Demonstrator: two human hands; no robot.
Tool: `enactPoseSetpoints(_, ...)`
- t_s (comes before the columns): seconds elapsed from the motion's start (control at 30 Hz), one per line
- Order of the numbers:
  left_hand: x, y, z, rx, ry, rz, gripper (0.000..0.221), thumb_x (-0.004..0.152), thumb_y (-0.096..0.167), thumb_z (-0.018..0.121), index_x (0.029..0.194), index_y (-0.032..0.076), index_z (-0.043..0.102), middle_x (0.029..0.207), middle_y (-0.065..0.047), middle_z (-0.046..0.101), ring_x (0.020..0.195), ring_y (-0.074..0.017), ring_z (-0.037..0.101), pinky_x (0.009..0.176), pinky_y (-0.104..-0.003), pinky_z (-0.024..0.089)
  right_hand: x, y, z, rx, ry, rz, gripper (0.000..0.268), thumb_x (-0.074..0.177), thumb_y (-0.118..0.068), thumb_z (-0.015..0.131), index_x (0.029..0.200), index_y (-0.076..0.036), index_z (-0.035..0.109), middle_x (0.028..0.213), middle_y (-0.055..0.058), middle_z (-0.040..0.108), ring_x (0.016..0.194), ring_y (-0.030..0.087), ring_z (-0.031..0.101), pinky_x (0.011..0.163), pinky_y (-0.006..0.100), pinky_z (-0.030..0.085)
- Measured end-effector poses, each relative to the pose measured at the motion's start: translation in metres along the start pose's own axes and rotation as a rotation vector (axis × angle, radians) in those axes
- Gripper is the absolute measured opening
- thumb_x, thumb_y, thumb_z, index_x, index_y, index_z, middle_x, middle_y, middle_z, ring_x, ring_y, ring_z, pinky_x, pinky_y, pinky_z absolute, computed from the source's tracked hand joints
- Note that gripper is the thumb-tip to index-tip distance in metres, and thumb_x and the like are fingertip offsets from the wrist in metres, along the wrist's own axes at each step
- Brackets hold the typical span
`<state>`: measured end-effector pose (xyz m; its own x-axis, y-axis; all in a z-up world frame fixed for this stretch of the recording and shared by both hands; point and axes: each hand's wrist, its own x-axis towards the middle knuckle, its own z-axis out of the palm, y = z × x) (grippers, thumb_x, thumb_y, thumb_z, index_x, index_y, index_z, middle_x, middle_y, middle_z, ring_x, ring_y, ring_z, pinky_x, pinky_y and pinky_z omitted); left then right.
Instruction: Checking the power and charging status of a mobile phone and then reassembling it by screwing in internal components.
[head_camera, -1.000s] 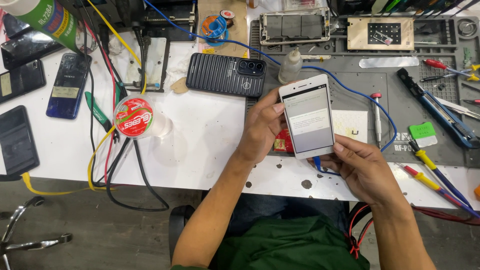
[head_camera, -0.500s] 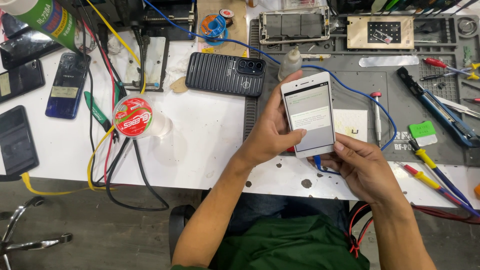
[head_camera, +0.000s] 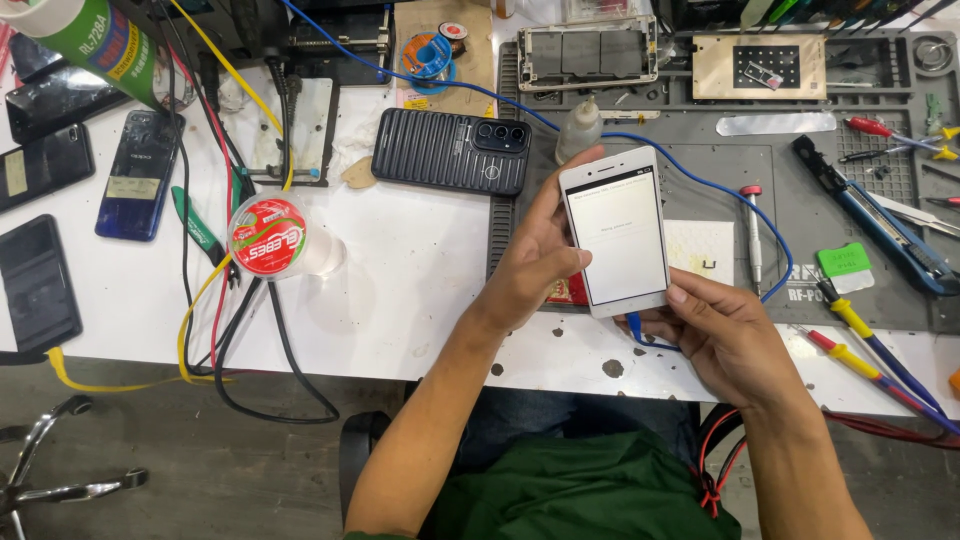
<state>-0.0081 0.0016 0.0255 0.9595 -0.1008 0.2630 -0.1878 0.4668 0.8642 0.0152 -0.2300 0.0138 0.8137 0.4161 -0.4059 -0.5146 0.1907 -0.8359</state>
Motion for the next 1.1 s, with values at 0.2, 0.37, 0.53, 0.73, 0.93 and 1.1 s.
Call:
enactPoseSetpoints(0.2,0.0,0.001,0.0,-0.029,-0.002,-0.005,0.08,0.095,0.018,0.062,0.165,0.01,0.024,0.163,-0.011,0.039,0.148,-0.0237,0.041,0.128,-0.042,0.037,0.001,0.003,-0.004,0.005,-0.009,-0.009,0.04,0.096,0.002,0.051,0.133,0.014,0.06,0.128,0.032,0.067,0.102,0.043,0.068,0.093,0.05,0.058)
enactPoseSetpoints(0.37,0.0,0.003,0.0,-0.001,0.002,-0.024,0.083,0.088,0.001,0.056,0.165,0.01,0.026,0.161,-0.009,0.042,0.141,-0.021,0.046,0.122,-0.037,0.041,0.002,0.005,-0.006,0.002,-0.03,-0.019,0.04,0.096,0.001,0.051,0.133,0.014,0.06,0.126,0.032,0.068,0.1,0.042,0.069,0.091,0.049,0.058)
enactPoseSetpoints(0.53,0.0,0.003,0.0,0.009,0.006,-0.026,0.082,0.088,-0.001,0.055,0.165,0.01,0.028,0.161,-0.007,0.043,0.13,-0.018,0.05,0.115,-0.033,0.045,0.003,0.005,-0.007,0.004,-0.005,-0.007,0.039,0.096,0.001,0.052,0.132,0.014,0.061,0.127,0.032,0.068,0.103,0.041,0.068,0.093,0.048,0.058)
enactPoseSetpoints(0.73,0.0,0.003,-0.001,-0.012,-0.002,-0.017,0.081,0.089,0.003,0.055,0.165,0.008,0.028,0.164,-0.009,0.041,0.143,-0.0213,0.045,0.125,-0.036,0.038,0.003,0.006,-0.006,0.012,0.008,-0.006,0.04,0.096,0.001,0.052,0.133,0.013,0.06,0.128,0.031,0.067,0.108,0.041,0.067,0.092,0.047,0.058)
enactPoseSetpoints(0.93,-0.001,0.001,-0.002,-0.008,-0.016,0.007,0.078,0.092,0.007,0.056,0.164,0.008,0.028,0.167,-0.01,0.038,0.151,-0.0228,0.041,0.131,-0.039,0.033,0.001,0.0,0.0,0.021,-0.003,0.01,0.04,0.096,0.002,0.049,0.132,0.016,0.058,0.128,0.035,0.066,0.105,0.048,0.067,0.096,0.054,0.057)
enactPoseSetpoints(1.1,0.0,0.002,-0.001,-0.028,-0.012,-0.001,0.078,0.092,0.009,0.057,0.164,0.007,0.028,0.166,-0.011,0.039,0.152,-0.0239,0.04,0.13,-0.039,0.033,0.0,-0.003,0.003,0.013,0.013,0.025,0.041,0.096,0.002,0.048,0.134,0.017,0.058,0.127,0.035,0.066,0.104,0.05,0.067,0.097,0.055,0.057)
